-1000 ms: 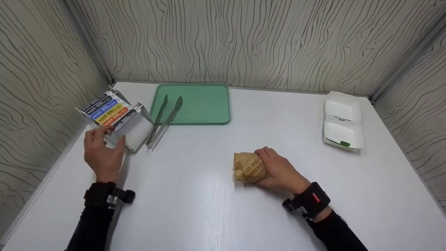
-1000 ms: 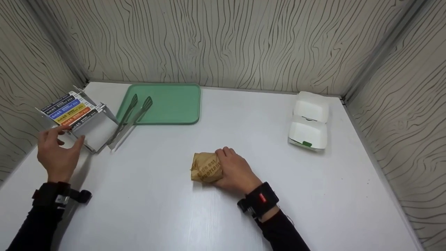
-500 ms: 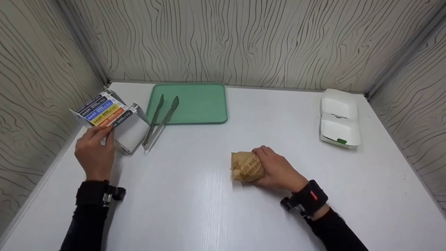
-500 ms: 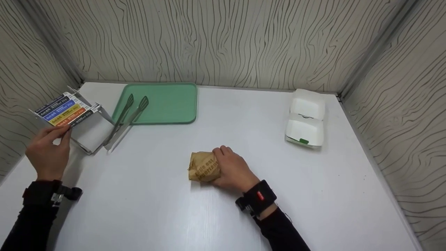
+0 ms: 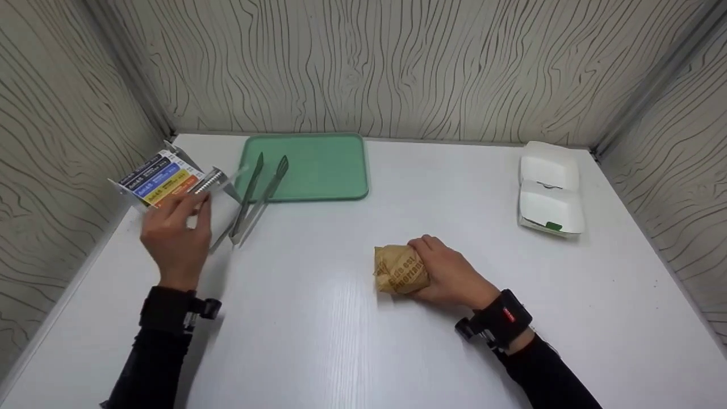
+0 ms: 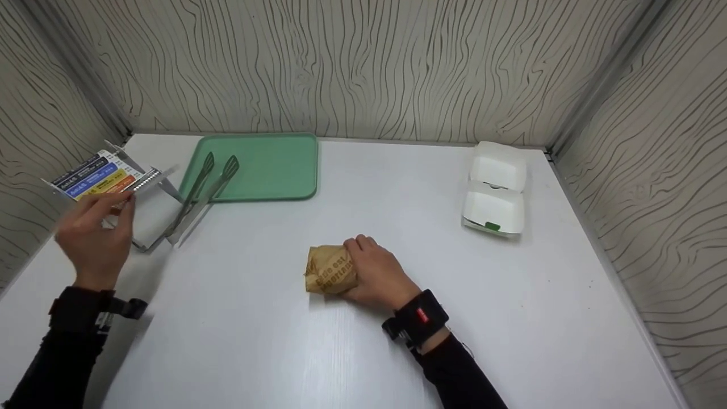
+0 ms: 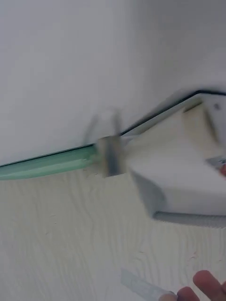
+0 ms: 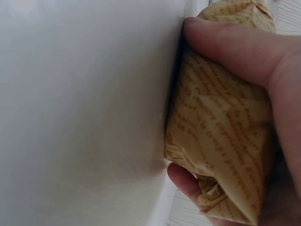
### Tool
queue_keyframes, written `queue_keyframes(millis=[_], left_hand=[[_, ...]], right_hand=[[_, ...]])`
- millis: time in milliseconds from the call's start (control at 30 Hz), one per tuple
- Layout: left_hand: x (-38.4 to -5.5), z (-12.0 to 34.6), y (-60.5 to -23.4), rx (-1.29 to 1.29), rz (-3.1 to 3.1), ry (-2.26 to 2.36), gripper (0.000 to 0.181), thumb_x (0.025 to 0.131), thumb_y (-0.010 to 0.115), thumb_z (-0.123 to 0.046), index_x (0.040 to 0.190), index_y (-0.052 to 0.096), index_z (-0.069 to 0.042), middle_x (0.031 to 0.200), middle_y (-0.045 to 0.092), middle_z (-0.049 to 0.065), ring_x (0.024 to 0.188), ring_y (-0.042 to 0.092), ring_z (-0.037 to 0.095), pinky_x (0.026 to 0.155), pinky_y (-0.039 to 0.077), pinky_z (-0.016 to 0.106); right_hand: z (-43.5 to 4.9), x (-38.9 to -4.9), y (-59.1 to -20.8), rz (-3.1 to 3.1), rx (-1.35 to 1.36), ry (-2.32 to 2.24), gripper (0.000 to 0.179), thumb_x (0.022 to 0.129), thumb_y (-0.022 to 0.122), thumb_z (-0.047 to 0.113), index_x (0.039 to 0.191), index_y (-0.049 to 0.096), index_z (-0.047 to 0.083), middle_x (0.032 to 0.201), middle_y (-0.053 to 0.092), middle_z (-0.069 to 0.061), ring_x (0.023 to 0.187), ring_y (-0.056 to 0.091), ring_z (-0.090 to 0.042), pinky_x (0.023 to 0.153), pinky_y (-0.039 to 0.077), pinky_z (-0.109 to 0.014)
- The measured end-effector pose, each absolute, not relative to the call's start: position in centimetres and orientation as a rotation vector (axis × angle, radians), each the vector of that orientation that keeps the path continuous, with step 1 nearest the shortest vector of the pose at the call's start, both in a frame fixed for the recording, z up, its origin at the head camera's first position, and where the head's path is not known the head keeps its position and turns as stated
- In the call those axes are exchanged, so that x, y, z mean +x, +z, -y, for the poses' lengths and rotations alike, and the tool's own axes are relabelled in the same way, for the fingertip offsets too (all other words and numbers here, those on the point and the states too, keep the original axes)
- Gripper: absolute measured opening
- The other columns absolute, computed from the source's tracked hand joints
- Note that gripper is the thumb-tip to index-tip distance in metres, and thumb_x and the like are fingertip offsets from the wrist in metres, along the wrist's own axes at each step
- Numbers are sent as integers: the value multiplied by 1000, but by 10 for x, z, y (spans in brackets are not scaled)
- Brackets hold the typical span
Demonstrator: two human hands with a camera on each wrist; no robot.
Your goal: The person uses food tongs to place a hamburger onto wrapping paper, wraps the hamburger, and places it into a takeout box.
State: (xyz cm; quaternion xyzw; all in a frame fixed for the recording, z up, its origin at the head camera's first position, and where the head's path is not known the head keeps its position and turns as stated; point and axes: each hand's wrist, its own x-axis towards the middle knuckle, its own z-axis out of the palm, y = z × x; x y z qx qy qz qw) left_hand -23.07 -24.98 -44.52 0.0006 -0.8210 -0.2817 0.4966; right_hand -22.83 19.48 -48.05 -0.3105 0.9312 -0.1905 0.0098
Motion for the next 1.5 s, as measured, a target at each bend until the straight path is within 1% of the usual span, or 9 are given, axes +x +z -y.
queue_keyframes(millis=[200,433,600,700,833,1033,1267,1400,1500], left_hand=[[-244,181,-466,-414,2011,-1162,14,86,82,-3,97,84,-10,88,73,6,75,65,18,72,49,16],[-268,121,-487,-758,2157,-1730,15,90,78,-6,104,82,-4,91,68,7,77,67,12,68,55,24],[-287,100,-489,-794,2203,-1977,16,88,79,-4,104,82,-1,95,70,7,91,70,14,79,57,24],[-294,90,-492,-838,2252,-2014,17,89,80,-7,105,81,-2,100,72,7,96,70,15,85,59,26],[-303,79,-497,-901,2321,-1995,16,91,79,-8,106,80,-2,105,73,11,100,70,16,91,59,30],[-309,75,-503,-899,2398,-1979,15,92,76,-2,107,80,-3,111,72,13,102,69,12,93,58,27],[-320,78,-505,-930,2328,-2169,16,92,76,-3,107,79,1,122,69,11,117,67,27,97,56,31],[-324,80,-507,-925,2330,-2190,12,90,77,1,101,78,4,109,74,4,107,68,22,93,56,30],[-324,78,-505,-927,2342,-2189,19,89,78,0,108,75,2,96,76,-2,90,70,15,81,55,26]], right_hand=[[-197,-229,-480,-2903,-1011,-595,85,67,97,38,133,52,8,109,56,-2,96,54,-17,83,55,-39],[-194,-230,-480,-2854,-944,-675,95,68,98,39,141,48,5,121,62,-5,109,61,-22,97,55,-46],[-193,-228,-479,-2863,-883,-684,132,66,97,49,165,20,7,129,64,-10,117,64,-28,104,52,-51],[-193,-229,-478,-2871,-874,-693,144,64,95,57,168,3,16,124,67,-7,111,66,-26,102,53,-49],[-195,-230,-478,-2886,-853,-722,150,61,96,59,168,-4,26,125,69,-8,113,67,-27,103,53,-50],[-197,-231,-478,-2881,-906,-717,148,62,97,54,168,-1,26,123,72,-7,111,68,-27,101,54,-50],[-196,-230,-478,-2897,-928,-695,145,62,98,52,168,4,22,115,71,-6,104,69,-24,96,56,-48],[-196,-230,-478,-2892,-942,-699,144,62,98,50,168,6,19,117,71,-5,104,69,-23,96,56,-47],[-196,-231,-478,-2889,-929,-702,142,62,99,49,168,8,19,118,71,-5,105,68,-22,97,56,-47]])
